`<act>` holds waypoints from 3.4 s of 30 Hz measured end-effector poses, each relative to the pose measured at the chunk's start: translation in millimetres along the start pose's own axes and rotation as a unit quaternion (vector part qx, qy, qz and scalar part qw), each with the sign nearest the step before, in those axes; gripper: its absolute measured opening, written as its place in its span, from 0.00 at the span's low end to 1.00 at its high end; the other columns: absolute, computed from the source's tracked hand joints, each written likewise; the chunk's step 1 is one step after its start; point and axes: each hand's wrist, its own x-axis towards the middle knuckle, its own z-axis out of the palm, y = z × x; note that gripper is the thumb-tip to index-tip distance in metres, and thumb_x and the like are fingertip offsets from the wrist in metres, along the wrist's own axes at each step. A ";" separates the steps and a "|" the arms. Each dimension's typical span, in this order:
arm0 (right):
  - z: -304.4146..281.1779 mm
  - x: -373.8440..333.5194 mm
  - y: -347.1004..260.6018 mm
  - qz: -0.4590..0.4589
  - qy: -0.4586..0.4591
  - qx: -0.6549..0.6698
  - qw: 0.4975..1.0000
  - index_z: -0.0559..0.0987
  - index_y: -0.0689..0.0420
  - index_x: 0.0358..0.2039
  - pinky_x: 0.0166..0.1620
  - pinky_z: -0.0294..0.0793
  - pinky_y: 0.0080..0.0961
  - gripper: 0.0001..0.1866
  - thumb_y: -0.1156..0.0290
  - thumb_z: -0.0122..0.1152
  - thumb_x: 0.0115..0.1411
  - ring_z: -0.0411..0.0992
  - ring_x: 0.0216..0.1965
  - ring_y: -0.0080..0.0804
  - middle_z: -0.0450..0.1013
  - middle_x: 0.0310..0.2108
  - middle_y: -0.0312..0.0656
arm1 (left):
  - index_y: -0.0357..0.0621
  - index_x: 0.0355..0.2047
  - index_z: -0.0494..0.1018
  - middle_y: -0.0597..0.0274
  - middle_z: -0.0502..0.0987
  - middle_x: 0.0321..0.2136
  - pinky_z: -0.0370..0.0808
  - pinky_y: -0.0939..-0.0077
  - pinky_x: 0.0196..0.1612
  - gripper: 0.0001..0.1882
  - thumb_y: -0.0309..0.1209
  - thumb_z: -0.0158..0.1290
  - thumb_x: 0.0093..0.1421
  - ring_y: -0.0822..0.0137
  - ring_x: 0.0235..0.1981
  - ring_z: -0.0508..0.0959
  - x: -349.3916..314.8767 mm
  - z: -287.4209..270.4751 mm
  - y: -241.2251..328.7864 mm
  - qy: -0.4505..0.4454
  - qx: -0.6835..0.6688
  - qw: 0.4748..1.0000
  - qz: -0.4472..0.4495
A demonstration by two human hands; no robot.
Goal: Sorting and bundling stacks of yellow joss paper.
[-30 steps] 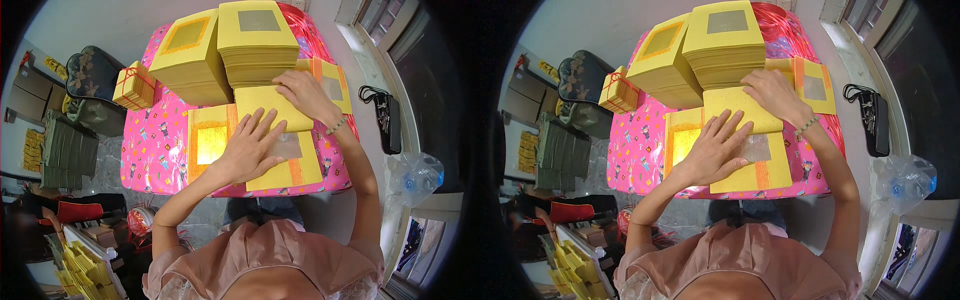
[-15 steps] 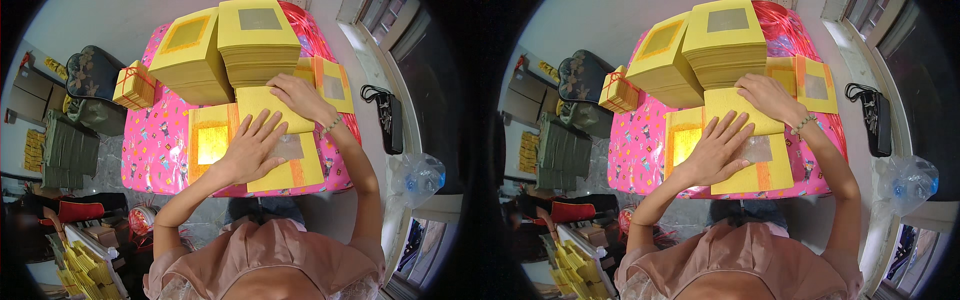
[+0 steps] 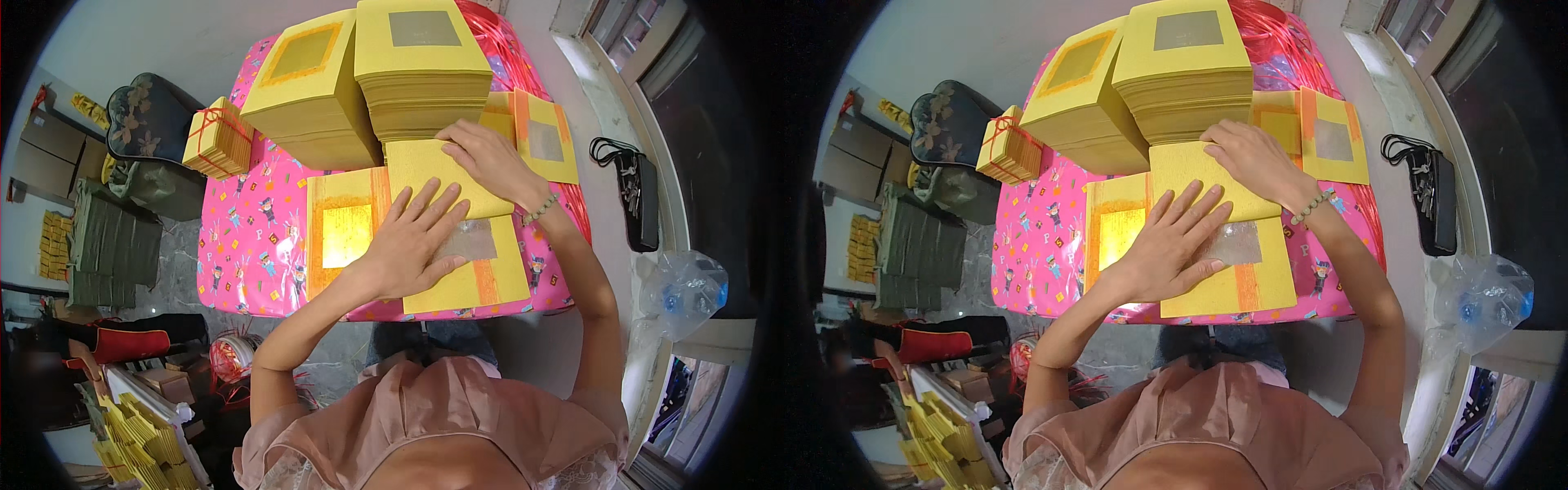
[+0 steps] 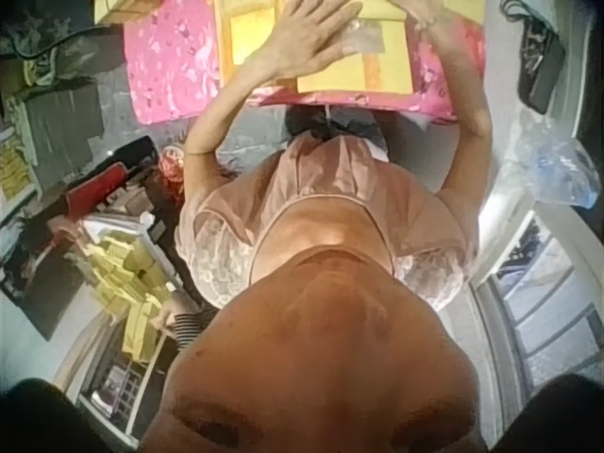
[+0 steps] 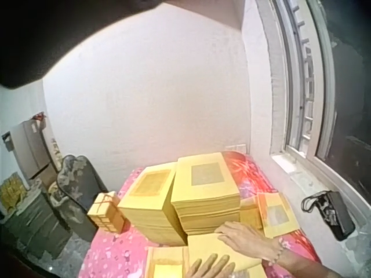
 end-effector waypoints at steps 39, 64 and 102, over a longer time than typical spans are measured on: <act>-10.8 -78.1 -18.5 0.173 -0.047 0.188 0.966 0.73 0.59 0.27 0.23 0.61 0.18 0.10 0.69 0.66 0.57 0.62 0.20 0.16 0.67 0.19 0.32 | 0.53 0.69 0.53 0.57 0.44 0.71 0.34 0.51 0.69 0.32 0.52 0.33 0.69 0.51 0.72 0.39 -31.5 -9.8 -39.4 -0.060 -0.146 0.987 -0.010; -19.0 -72.1 -10.1 -0.252 0.086 -0.239 0.934 0.78 0.55 0.33 0.34 0.68 0.25 0.12 0.63 0.66 0.52 0.69 0.29 0.27 0.69 0.26 0.32 | 0.50 0.50 0.75 0.64 0.79 0.42 0.65 0.62 0.52 0.20 0.35 0.59 0.55 0.61 0.41 0.75 11.7 -23.1 -12.8 0.160 0.156 0.974 0.022; 38.4 -283.8 101.3 0.427 0.115 0.076 0.894 0.65 0.64 0.50 0.45 0.73 0.39 0.22 0.65 0.58 0.62 0.75 0.43 0.46 0.73 0.43 0.53 | 0.44 0.37 0.82 0.59 0.80 0.33 0.74 0.70 0.39 0.16 0.30 0.68 0.46 0.62 0.35 0.77 -50.6 -6.0 53.1 0.178 -0.135 0.974 -0.024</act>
